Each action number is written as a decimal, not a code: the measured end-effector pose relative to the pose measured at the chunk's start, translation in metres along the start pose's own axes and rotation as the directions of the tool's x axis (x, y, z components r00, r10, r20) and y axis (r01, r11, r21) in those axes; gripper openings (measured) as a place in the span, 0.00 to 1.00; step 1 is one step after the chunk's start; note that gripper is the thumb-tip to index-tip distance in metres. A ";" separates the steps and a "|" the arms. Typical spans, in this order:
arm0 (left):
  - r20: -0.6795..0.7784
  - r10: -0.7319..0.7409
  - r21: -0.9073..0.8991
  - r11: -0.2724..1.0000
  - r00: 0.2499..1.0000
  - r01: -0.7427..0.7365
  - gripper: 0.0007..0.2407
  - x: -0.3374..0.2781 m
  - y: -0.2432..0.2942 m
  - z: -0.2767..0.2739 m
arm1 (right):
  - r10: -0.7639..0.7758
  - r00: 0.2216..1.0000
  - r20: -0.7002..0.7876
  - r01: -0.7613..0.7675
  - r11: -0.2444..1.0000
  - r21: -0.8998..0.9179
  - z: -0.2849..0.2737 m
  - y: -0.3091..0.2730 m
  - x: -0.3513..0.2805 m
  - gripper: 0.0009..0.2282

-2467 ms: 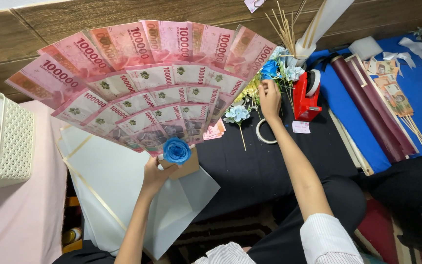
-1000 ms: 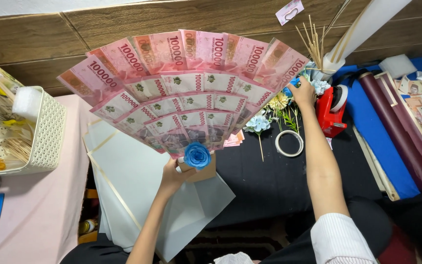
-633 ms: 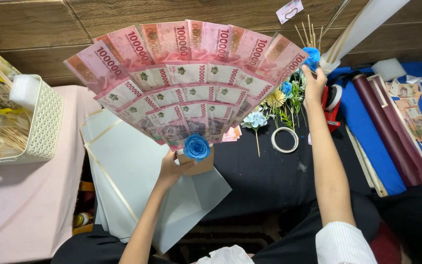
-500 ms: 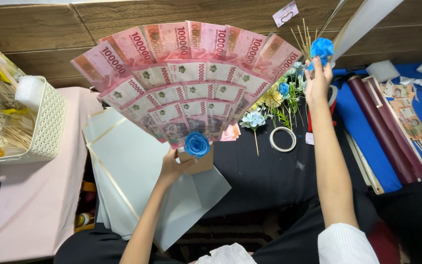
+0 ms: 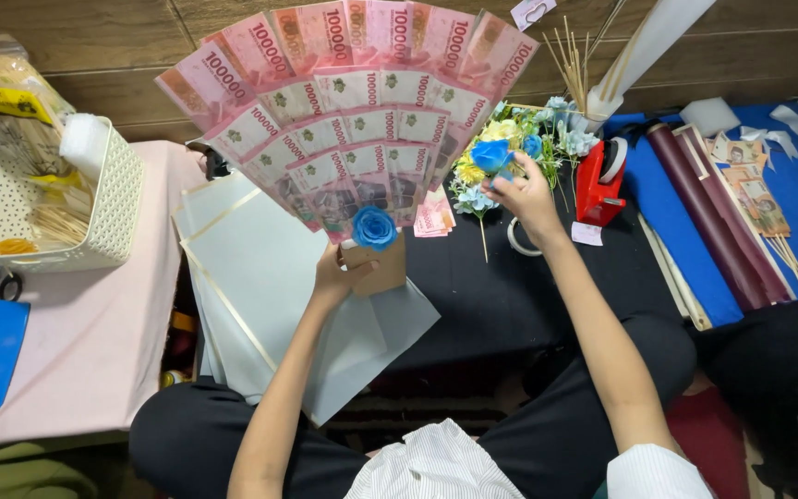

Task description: Assembling a money bouquet by attaching banknotes to sticks and arranging them with decorative flowers.

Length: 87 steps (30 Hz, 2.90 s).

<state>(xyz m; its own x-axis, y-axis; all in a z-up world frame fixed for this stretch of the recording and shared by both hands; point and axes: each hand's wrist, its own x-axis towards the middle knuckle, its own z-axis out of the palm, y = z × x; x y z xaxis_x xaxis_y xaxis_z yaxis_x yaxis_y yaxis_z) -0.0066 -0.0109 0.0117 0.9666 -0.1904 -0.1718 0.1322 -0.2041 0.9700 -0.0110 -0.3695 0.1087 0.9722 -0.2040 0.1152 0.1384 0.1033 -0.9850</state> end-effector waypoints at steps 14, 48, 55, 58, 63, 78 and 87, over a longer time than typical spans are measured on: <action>-0.020 0.125 -0.016 0.992 0.992 -0.125 0.38 -0.013 0.013 0.004 | 0.299 0.952 0.059 -0.301 0.893 0.335 0.019 0.040 -0.036 0.18; -0.004 0.151 0.043 0.988 0.988 -0.151 0.38 -0.017 0.023 0.003 | 0.607 0.788 0.098 -0.607 0.794 -0.039 -0.015 0.139 -0.045 0.18; -0.010 0.165 0.030 0.986 0.986 -0.164 0.36 -0.012 0.013 0.003 | 0.625 0.776 0.085 -0.629 0.776 0.032 -0.026 0.166 -0.038 0.12; -0.014 0.167 0.023 0.986 0.986 -0.166 0.36 -0.013 0.014 0.004 | 0.617 0.782 0.090 -0.623 0.780 0.064 -0.021 0.168 -0.037 0.11; -0.013 0.155 0.033 0.987 0.988 -0.154 0.35 -0.011 0.011 0.002 | 0.652 0.756 0.059 -0.654 0.749 0.104 -0.017 0.170 -0.035 0.12; -0.025 0.149 0.036 0.988 0.989 -0.148 0.35 -0.011 0.013 0.004 | 0.663 0.725 0.185 -0.670 0.620 0.408 -0.025 0.149 -0.025 0.09; -0.005 0.126 0.029 0.992 0.992 -0.126 0.36 -0.015 0.021 0.003 | 0.449 0.880 0.157 -0.470 0.769 0.434 -0.010 0.100 -0.031 0.11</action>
<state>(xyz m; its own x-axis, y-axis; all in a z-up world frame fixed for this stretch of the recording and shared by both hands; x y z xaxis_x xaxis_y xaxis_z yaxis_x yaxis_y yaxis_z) -0.0190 -0.0154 0.0338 0.9765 -0.2101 -0.0473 0.0030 -0.2065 0.9784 -0.0291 -0.3631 0.0056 0.9470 0.0193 -0.3207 -0.2682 0.5973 -0.7559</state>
